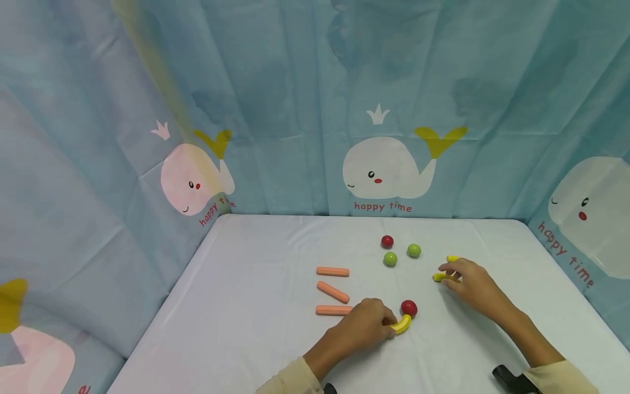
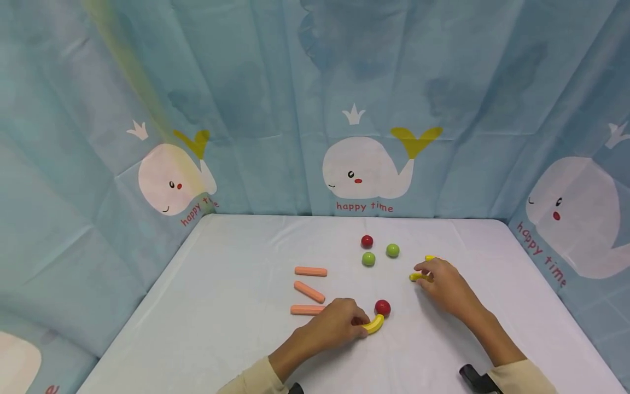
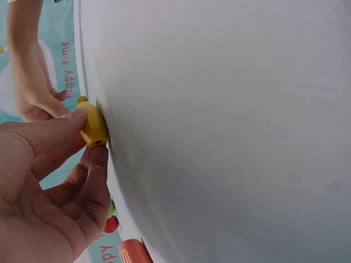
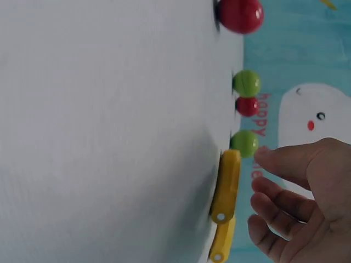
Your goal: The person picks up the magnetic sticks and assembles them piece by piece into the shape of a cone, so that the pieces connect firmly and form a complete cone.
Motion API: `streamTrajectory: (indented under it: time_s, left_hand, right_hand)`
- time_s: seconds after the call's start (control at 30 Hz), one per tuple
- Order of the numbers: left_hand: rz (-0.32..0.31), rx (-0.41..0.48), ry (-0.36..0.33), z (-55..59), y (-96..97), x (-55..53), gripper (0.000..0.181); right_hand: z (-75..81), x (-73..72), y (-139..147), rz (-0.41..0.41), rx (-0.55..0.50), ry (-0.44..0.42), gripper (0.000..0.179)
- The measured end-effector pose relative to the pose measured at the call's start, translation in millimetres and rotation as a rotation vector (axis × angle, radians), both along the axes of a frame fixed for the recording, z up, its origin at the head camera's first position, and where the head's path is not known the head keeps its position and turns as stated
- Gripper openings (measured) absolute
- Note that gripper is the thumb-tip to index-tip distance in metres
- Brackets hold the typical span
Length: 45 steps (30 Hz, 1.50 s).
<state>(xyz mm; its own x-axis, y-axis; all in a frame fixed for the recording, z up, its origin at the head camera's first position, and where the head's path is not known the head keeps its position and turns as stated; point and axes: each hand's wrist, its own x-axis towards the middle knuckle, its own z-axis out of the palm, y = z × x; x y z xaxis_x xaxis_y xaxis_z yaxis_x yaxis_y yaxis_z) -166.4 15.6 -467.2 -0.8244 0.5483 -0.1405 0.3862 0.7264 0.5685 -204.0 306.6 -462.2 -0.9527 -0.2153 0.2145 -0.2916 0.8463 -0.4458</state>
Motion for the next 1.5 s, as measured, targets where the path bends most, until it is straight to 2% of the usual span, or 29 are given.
streamTrajectory:
  time_s: [0.23,0.57,0.9,1.13,1.5]
  left_hand:
    - [0.002,0.042,-0.057,0.9,-6.9,-1.0,0.017]
    - [-0.012,0.06,-0.058,3.1,-10.6,-1.3,0.017]
    - [-0.012,0.059,-0.05,2.9,-10.6,-0.6,0.018]
    - [-0.019,0.068,-0.041,2.5,-10.6,0.5,0.018]
    - [-0.021,0.061,-0.048,2.8,-10.4,-0.2,0.018]
  right_hand:
    - [-6.7,-7.4,13,-0.041,0.001,0.007,0.03]
    - [-16.0,-17.0,21,-0.054,-0.028,-0.1,0.025]
    - [-11.0,-19.4,21,-0.055,0.002,-0.21,0.03]
    - [-6.7,-17.4,18,-0.079,0.012,-0.252,0.03]
    - [-3.6,-7.5,4,-0.1,-0.065,-0.251,0.027]
